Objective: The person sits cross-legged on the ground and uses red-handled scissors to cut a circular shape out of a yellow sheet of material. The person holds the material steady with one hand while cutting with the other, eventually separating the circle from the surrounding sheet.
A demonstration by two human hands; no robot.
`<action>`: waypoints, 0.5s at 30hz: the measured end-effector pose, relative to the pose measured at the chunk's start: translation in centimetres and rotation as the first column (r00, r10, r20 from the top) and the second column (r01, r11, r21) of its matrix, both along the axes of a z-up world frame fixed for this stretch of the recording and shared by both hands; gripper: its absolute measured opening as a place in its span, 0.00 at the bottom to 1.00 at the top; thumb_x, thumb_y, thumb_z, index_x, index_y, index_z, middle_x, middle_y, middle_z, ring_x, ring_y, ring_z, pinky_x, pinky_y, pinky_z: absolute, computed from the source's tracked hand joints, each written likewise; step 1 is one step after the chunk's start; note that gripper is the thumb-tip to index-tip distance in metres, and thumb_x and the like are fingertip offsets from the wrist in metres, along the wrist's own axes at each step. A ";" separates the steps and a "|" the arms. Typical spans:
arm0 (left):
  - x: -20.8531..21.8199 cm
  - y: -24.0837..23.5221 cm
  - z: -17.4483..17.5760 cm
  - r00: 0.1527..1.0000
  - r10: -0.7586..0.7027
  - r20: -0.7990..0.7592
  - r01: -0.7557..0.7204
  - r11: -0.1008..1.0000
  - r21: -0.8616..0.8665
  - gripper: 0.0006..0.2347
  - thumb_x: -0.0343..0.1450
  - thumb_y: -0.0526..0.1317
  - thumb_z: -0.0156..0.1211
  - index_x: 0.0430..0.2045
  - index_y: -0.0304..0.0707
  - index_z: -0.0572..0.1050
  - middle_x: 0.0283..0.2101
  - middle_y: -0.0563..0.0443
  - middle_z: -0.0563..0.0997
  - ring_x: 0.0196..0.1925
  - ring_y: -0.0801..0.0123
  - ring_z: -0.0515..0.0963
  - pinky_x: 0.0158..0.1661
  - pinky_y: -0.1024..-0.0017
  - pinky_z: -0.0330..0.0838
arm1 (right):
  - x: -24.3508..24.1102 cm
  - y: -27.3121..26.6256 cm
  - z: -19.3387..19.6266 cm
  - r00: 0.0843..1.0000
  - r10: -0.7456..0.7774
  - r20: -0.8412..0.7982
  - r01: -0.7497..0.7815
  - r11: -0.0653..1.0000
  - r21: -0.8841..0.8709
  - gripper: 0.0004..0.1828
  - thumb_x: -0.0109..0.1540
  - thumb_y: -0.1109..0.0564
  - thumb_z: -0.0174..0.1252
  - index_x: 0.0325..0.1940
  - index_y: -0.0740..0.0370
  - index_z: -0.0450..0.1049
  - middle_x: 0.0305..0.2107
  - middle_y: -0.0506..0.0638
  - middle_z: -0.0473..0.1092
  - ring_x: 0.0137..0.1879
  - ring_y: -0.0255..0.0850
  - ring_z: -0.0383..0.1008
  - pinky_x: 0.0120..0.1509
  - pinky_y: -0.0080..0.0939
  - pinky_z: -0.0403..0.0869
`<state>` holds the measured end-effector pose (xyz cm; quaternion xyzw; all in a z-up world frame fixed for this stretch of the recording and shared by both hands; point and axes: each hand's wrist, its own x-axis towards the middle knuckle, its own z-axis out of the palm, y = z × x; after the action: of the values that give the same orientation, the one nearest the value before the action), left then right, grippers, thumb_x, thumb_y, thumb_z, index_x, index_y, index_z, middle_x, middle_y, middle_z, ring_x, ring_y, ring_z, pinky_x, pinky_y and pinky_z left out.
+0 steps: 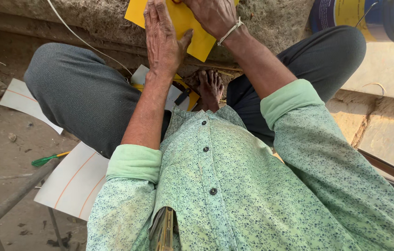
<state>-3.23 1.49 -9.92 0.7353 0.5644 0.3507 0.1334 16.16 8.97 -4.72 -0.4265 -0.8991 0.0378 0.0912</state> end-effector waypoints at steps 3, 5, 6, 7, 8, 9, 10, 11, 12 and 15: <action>-0.2 -0.2 0.8 1.000 0.000 0.015 0.001 0.996 -0.092 0.49 0.76 0.48 0.77 0.77 0.36 0.34 0.79 0.34 0.49 0.83 0.48 0.49 0.83 0.55 0.43 | -0.3 -0.3 0.0 0.987 -0.060 -0.147 0.048 0.996 -0.079 0.16 0.76 0.47 0.56 0.62 0.59 0.72 0.39 0.53 0.75 0.38 0.42 0.77 0.40 0.42 0.75; -0.2 -0.2 0.9 1.000 -0.002 0.021 0.003 1.000 -0.023 0.49 0.75 0.47 0.75 0.76 0.33 0.34 0.78 0.32 0.48 0.82 0.46 0.49 0.82 0.54 0.42 | -0.1 -0.9 0.3 0.989 -0.037 -0.146 0.046 0.997 0.059 0.19 0.74 0.44 0.57 0.61 0.59 0.71 0.37 0.52 0.75 0.37 0.40 0.77 0.39 0.41 0.76; -0.2 -0.2 1.0 1.000 -0.002 0.024 0.002 1.000 0.010 0.50 0.74 0.47 0.75 0.76 0.31 0.33 0.78 0.31 0.48 0.82 0.46 0.48 0.81 0.54 0.41 | 0.0 -0.9 0.5 0.992 -0.024 -0.122 0.041 0.991 0.131 0.19 0.73 0.43 0.56 0.62 0.56 0.71 0.37 0.50 0.75 0.38 0.39 0.77 0.41 0.41 0.77; -0.2 -0.2 1.1 1.000 -0.003 0.018 0.003 1.000 0.010 0.49 0.74 0.46 0.75 0.76 0.30 0.34 0.77 0.29 0.48 0.81 0.44 0.49 0.80 0.53 0.42 | 0.0 -1.0 0.7 0.995 -0.018 -0.101 0.039 0.978 0.203 0.19 0.73 0.42 0.56 0.62 0.53 0.71 0.38 0.48 0.75 0.39 0.39 0.77 0.43 0.42 0.77; -0.2 -0.2 1.2 1.000 -0.003 0.012 0.003 1.000 0.010 0.49 0.74 0.46 0.76 0.75 0.29 0.35 0.77 0.27 0.48 0.80 0.42 0.49 0.80 0.53 0.42 | 0.0 -1.0 0.9 0.999 -0.030 -0.021 0.032 0.992 0.126 0.16 0.75 0.46 0.55 0.64 0.53 0.71 0.38 0.49 0.76 0.37 0.40 0.77 0.41 0.44 0.77; -0.1 -0.2 1.3 1.000 -0.007 0.005 0.007 1.000 0.013 0.49 0.74 0.45 0.76 0.75 0.28 0.35 0.76 0.25 0.48 0.80 0.41 0.49 0.79 0.52 0.42 | -0.1 -0.8 1.2 0.998 -0.035 0.059 0.032 0.998 0.049 0.14 0.77 0.51 0.54 0.66 0.54 0.72 0.38 0.51 0.76 0.35 0.42 0.76 0.39 0.45 0.76; 0.0 -0.3 1.6 1.000 -0.005 0.008 0.006 1.000 -0.030 0.48 0.74 0.46 0.77 0.75 0.29 0.37 0.76 0.27 0.50 0.80 0.42 0.50 0.79 0.52 0.42 | -0.2 -0.8 1.5 0.990 -0.032 0.138 0.037 0.999 -0.028 0.12 0.79 0.55 0.54 0.67 0.54 0.72 0.39 0.52 0.76 0.33 0.43 0.76 0.37 0.47 0.75; 0.0 -0.1 1.8 1.000 0.003 0.013 -0.002 0.998 -0.069 0.48 0.74 0.47 0.77 0.75 0.29 0.39 0.76 0.28 0.51 0.80 0.43 0.51 0.79 0.52 0.43 | -0.6 -0.4 1.9 0.994 -0.029 0.104 0.030 1.000 -0.007 0.12 0.79 0.55 0.54 0.67 0.54 0.72 0.39 0.51 0.76 0.34 0.43 0.76 0.38 0.47 0.76; -0.1 0.0 2.1 1.000 0.013 0.017 -0.011 0.994 -0.107 0.47 0.74 0.47 0.78 0.74 0.30 0.40 0.75 0.29 0.52 0.80 0.43 0.53 0.79 0.52 0.44 | -1.0 -0.6 2.3 0.997 -0.024 0.071 0.023 1.000 0.013 0.12 0.78 0.55 0.55 0.67 0.55 0.72 0.40 0.51 0.76 0.35 0.43 0.76 0.39 0.47 0.76; -0.2 0.1 2.3 0.999 -0.006 0.040 0.008 0.999 -0.050 0.48 0.74 0.47 0.77 0.75 0.29 0.39 0.77 0.31 0.52 0.80 0.45 0.53 0.80 0.53 0.44 | -1.0 -1.8 3.2 0.996 -0.023 -0.082 0.040 0.975 0.217 0.13 0.74 0.48 0.54 0.60 0.53 0.70 0.41 0.46 0.75 0.41 0.40 0.77 0.47 0.44 0.78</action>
<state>-3.43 1.59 -7.63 0.7267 0.5676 0.3504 0.1643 15.19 7.19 -1.52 -0.4263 -0.8865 -0.0458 0.1738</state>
